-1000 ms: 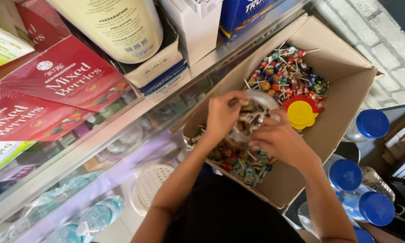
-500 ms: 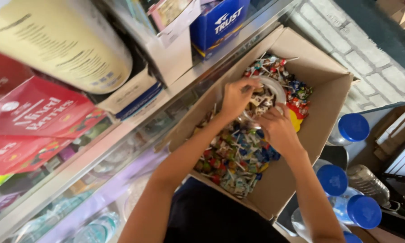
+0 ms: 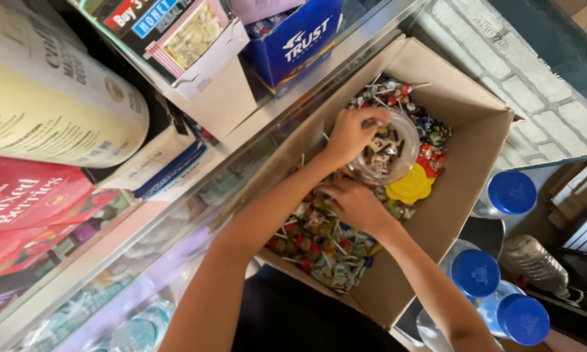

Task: The person fills a clear plastic jar with assorted lollipops from a large cardboard box. They then place a yellow lid on the jar and set it on a glass display counter. The person repeats the process with a second jar, filling it with lollipops and placing a red lid on it.

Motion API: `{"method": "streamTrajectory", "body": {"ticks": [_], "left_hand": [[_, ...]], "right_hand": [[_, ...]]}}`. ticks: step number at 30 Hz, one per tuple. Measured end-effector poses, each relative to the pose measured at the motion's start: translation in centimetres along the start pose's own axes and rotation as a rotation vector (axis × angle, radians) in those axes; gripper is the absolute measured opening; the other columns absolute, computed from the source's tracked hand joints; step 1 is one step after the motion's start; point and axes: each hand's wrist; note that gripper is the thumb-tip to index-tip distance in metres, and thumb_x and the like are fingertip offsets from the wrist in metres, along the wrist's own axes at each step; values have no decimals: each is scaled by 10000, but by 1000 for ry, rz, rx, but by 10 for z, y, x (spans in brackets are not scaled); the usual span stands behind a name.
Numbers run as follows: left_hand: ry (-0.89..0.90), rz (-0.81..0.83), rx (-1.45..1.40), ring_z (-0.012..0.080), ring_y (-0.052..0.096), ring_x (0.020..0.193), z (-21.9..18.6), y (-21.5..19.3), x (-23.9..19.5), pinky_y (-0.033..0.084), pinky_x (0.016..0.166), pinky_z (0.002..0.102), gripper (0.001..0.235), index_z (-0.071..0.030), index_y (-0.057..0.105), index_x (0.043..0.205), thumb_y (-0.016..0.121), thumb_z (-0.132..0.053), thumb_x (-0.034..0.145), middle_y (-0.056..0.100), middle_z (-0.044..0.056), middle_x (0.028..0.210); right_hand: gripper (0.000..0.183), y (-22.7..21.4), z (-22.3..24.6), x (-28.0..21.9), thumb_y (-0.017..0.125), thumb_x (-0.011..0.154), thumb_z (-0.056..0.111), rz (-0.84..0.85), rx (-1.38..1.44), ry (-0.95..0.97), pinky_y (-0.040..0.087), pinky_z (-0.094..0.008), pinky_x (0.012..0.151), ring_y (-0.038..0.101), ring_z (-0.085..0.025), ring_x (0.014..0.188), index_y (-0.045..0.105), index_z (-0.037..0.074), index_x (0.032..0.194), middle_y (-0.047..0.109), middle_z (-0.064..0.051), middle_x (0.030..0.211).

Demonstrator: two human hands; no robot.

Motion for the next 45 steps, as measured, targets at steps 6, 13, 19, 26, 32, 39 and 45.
{"method": "streamTrajectory", "body": {"ticks": [6,13,19,26,32,39,45], "left_hand": [[125,-51,-98,242,783,1023,26,3,-12,653,932,356,198,-10,772,1020,692,104,879,792,120,1094],[62,-49,-101,224,786,968,8,-12,-12,666,878,341,126,-10,788,973,744,58,875,792,120,1045],[-142,-12,-49,227,782,753,-6,-14,-13,609,650,354,108,-18,803,960,733,25,889,815,92,1043],[27,-68,-70,191,763,814,-2,-17,-17,602,704,323,138,-18,780,967,710,53,873,802,90,1077],[-104,-25,-66,249,753,791,-11,-17,-16,594,681,335,118,2,776,939,699,58,870,802,95,1069],[62,-86,-106,229,787,1011,-4,-17,-18,634,899,321,176,17,771,959,695,97,822,797,118,1056],[27,-103,-125,228,794,1006,-2,-13,-20,619,925,310,166,15,769,963,689,73,830,801,121,1041]], "right_hand": [[714,100,-71,45,646,861,61,80,-18,-21,418,-553,1019,416,-502,1351,341,39,1505,386,-292,1530],[486,155,-102,78,579,932,61,-12,81,97,392,-540,1143,477,-477,1344,539,32,1415,522,-290,1457],[614,125,-71,75,724,783,137,33,189,217,405,-516,1111,495,-449,1325,542,17,1357,553,-270,1392],[604,144,-76,63,774,797,113,-147,135,162,398,-577,1050,447,-483,1292,581,38,1365,514,-266,1429],[310,134,-71,49,746,824,3,-408,323,104,498,-510,991,615,-417,1132,688,19,1128,669,-202,1182],[160,78,-25,6,722,914,-2,-298,613,188,575,-310,748,724,-209,882,687,18,1069,714,-118,1033],[151,-27,22,-54,647,958,-21,-401,845,34,560,-287,885,667,-153,1100,647,46,1093,676,-82,1298]]}}
Point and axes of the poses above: each hand's wrist, its own x-axis towards the middle knuckle, its own y-axis out of the palm, z = x × y
